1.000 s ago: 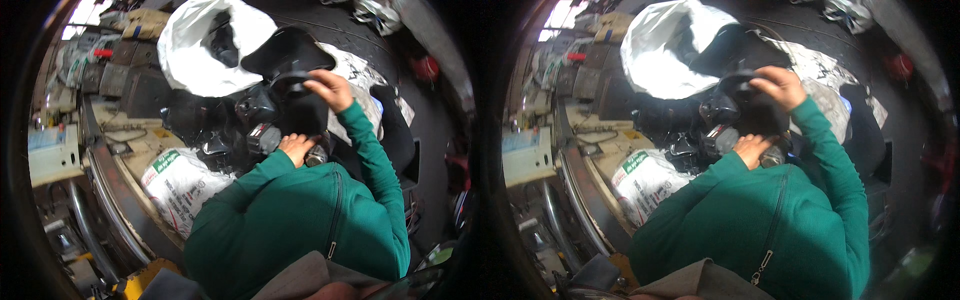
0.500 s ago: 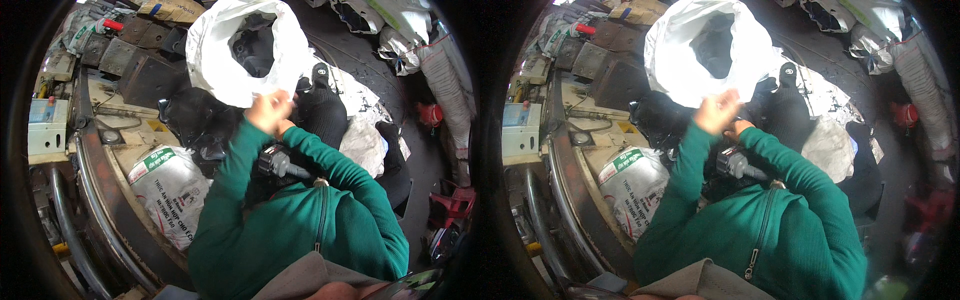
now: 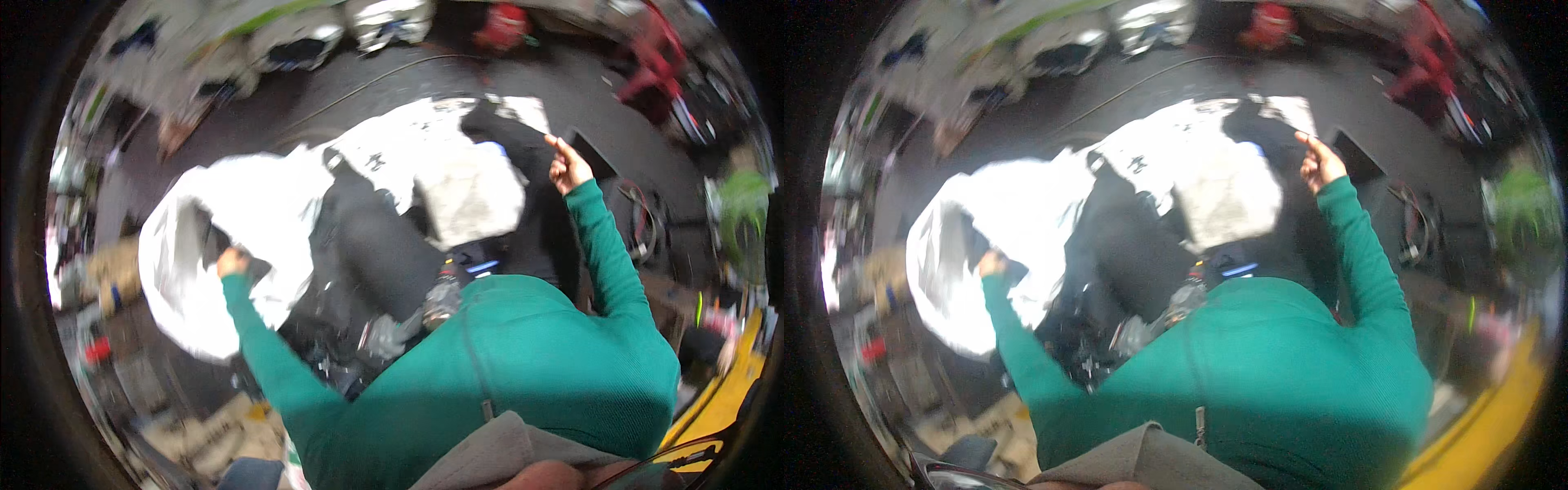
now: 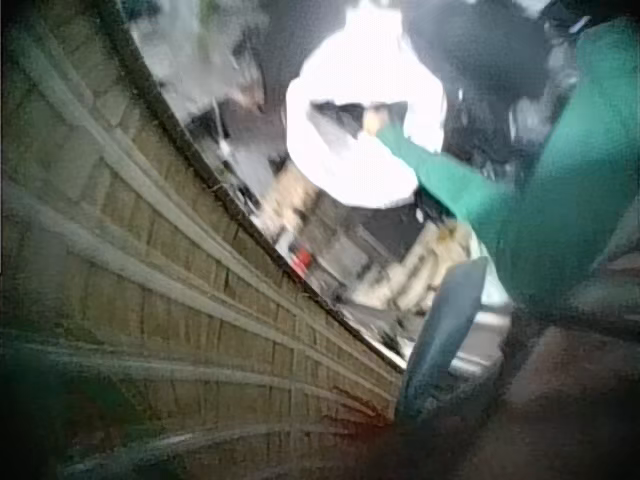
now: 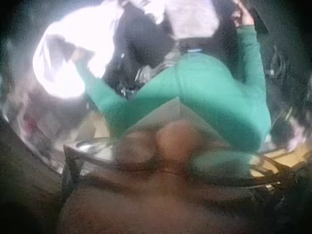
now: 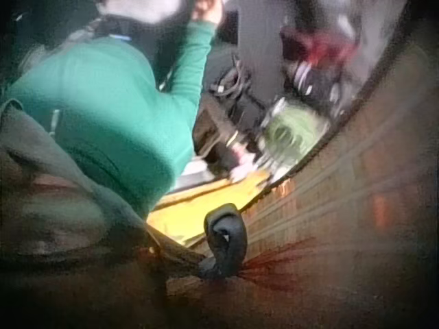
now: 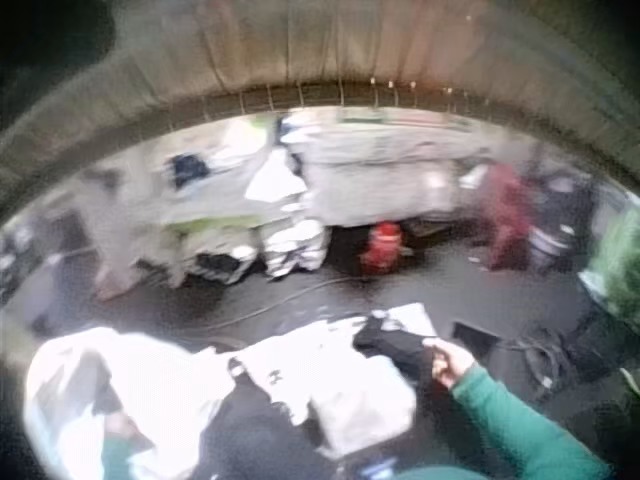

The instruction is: The person sits on the floor and uses a cordless drill to fasten screws into a black mechanical housing. They repeatedly pick up screws, align them with holes, and drive them in, occasionally pausing to adjust the part or retrieve more screws from a nearby container.

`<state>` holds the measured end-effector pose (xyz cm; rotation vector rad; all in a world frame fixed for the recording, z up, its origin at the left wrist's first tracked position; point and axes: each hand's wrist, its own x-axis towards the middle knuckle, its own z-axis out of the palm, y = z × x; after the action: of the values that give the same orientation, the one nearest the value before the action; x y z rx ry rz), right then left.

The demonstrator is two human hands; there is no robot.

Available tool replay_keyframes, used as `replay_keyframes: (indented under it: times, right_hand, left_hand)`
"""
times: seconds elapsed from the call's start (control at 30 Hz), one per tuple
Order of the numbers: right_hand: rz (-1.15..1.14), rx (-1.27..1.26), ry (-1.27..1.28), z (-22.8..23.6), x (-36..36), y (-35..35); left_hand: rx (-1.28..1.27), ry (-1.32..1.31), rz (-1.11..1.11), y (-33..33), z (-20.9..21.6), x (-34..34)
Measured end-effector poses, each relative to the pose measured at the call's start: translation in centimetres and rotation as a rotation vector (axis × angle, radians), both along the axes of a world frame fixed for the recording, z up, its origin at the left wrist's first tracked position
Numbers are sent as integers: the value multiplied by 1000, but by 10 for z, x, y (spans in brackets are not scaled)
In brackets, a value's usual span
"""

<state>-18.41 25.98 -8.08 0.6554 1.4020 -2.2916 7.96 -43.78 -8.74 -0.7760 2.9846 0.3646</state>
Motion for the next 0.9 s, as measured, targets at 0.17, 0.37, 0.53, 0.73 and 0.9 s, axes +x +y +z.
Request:
replay_keyframes:
  times: [0.17,0.37,0.53,0.73,0.9]
  right_hand:
    - [-280,679,-31,-76,-8,185]
    - [106,1281,-245,-202,5,230]
    - [178,1319,-435,-253,-11,226]
    - [78,1222,-499,-294,-39,232]
    - [204,1347,-583,-304,-68,235]
  left_hand:
    - [-304,470,94,71,113,43]
    - [-327,786,187,199,240,18]
    - [311,369,-44,283,135,-125]
    - [966,-14,-42,398,-108,-231]
    - [160,15,-459,413,-133,-243]
